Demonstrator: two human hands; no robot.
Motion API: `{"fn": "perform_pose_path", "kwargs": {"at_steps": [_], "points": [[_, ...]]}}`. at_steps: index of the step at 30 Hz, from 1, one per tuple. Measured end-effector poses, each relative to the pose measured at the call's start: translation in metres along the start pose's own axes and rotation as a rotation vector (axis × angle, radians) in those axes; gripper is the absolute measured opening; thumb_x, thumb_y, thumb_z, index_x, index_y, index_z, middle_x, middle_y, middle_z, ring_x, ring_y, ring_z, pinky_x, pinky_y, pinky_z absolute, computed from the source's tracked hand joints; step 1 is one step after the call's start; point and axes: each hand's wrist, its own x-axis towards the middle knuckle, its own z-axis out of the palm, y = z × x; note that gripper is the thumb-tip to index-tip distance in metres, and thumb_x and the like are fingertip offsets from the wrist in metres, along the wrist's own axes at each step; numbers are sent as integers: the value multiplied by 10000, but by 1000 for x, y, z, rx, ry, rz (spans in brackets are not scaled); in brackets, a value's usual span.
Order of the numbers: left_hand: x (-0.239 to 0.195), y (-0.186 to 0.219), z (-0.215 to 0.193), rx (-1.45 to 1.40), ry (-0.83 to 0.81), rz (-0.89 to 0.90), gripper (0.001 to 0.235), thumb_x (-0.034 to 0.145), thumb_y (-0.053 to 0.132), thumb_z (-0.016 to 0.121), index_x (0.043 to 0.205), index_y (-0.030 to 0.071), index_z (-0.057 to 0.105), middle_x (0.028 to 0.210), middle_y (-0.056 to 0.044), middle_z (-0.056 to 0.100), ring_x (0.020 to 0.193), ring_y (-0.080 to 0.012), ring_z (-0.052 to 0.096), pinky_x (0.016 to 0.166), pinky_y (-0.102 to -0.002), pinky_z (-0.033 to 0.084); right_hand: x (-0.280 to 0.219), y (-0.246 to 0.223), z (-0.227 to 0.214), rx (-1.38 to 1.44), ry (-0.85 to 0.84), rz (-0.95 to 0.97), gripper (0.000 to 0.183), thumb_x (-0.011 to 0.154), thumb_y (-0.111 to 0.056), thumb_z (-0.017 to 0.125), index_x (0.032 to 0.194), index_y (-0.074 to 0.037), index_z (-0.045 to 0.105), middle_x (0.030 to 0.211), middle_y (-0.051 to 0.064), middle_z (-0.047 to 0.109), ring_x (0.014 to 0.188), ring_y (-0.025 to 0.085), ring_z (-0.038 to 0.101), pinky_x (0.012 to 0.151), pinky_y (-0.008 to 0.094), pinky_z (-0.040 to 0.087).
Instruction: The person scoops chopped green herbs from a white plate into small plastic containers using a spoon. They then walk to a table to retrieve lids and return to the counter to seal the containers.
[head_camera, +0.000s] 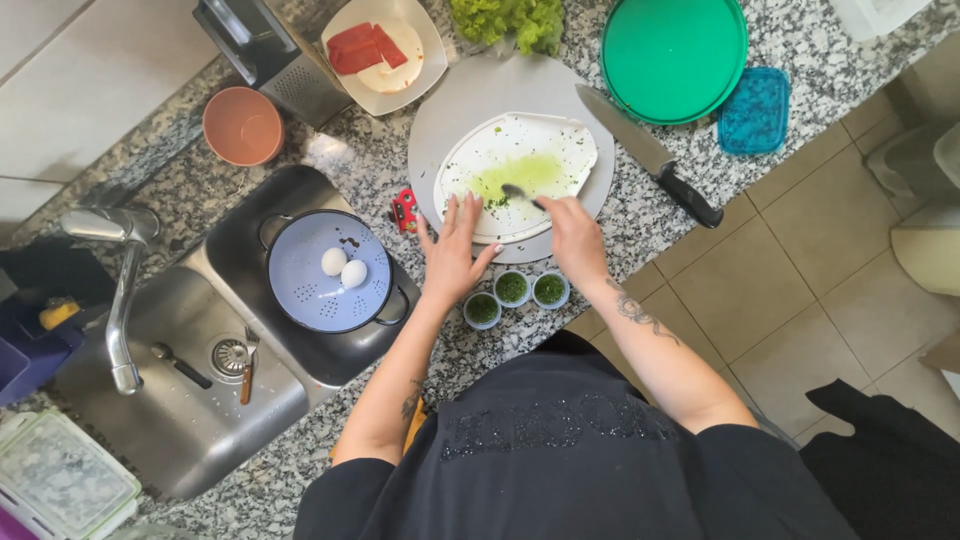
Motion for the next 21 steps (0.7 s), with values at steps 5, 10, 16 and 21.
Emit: {"fn": "perform_pose_path", "kwargs": {"at_steps": [5,10,16,21], "points": [[-2,18,-4,-48,-22,-32,794,885,556,488,1479,129,178,1442,-54,407,1398,-263,209,1062,-646,-63,-12,-12,-3,-57,50,-37,307,956,31,401,1219,8,557,1028,157,579,935,342,614,760,401,533],[-9,17,6,10,42,-31,786,910,517,498,1488,107,158,1469,-61,367,1409,-264,178,1054,-652,-66,-19,-22,-3,-116,73,-49,302,953,2,413,1214,-18,563,984,120,575,794,319,638,641,380,554],[-14,30,17,-51,30,-95,821,902,530,496,1481,67,144,1453,-110,376,1414,-283,144,1049,-660,-78,-21,-29,11,-179,40,-121,289,936,6,442,1193,-21,574,930,91,559,698,299,643,539,337,558],[-15,30,28,-120,19,-88,869,905,545,492,1495,69,66,1503,-114,278,1420,-330,70,1036,-681,-67,-20,-32,13,-164,17,-117,299,908,15,475,1181,-16,592,887,92,545,658,328,627,519,377,537]]}}
